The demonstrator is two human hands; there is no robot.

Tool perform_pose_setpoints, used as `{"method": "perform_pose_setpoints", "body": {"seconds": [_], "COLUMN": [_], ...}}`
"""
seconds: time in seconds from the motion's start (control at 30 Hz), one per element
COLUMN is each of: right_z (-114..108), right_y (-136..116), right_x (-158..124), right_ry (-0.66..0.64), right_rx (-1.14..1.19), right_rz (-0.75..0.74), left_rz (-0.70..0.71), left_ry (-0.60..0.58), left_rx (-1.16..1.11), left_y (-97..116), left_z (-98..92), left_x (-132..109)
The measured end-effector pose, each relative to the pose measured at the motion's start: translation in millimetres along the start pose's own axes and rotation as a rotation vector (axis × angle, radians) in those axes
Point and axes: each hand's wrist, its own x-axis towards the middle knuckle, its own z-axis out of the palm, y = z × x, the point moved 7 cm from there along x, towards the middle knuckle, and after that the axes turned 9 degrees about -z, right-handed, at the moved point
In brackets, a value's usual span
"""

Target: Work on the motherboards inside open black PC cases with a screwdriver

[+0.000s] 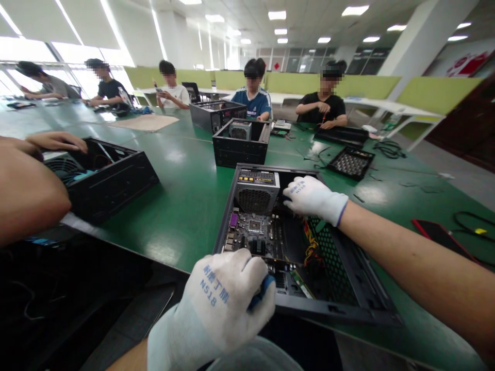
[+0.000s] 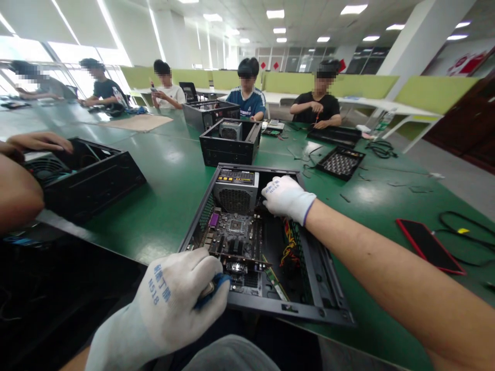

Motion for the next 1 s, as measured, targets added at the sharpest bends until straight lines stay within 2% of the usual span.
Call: {"method": "perform_pose_setpoints", "body": {"seconds": [0.07,0.13,0.2,0.27,0.37,0.47,0.6,0.7,0.8,0.9,1.0], "right_z": [-7,-17,-24,-24,-17,-11,-9,-7,-4,-3,-3], "right_y": [5,10,15,18,17,14,12,12,12,9,8], "right_x": [-12,-29,-50,-68,-82,-83,-80,-83,-85,-86,-86], "right_ry": [0.093,0.255,0.436,0.564,0.637,0.64,0.667,0.721,0.754,0.757,0.754], "right_rx": [0.022,0.112,0.286,0.464,0.584,0.584,0.538,0.532,0.521,0.494,0.487], "right_rz": [0.016,0.04,0.061,0.08,0.095,0.081,0.044,0.035,0.034,0.018,0.011], "left_rz": [-0.012,-0.029,-0.04,-0.053,-0.097,-0.12,-0.093,-0.053,-0.039,-0.041,-0.057], "left_ry": [-0.008,-0.011,-0.018,-0.039,-0.105,-0.213,-0.311,-0.426,-0.644,-0.817,-0.909], "left_rx": [0.007,0.012,0.006,-0.003,0.002,0.014,0.142,0.298,0.427,0.487,0.538], "left_y": [0,-1,0,0,1,5,5,-3,-18,-32,-45], "left_z": [1.0,1.3,0.9,0.0,-2.5,-4.1,3.3,28.6,69.2,108.3,138.6], "left_x": [0,1,2,3,6,17,54,89,115,130,136]}}
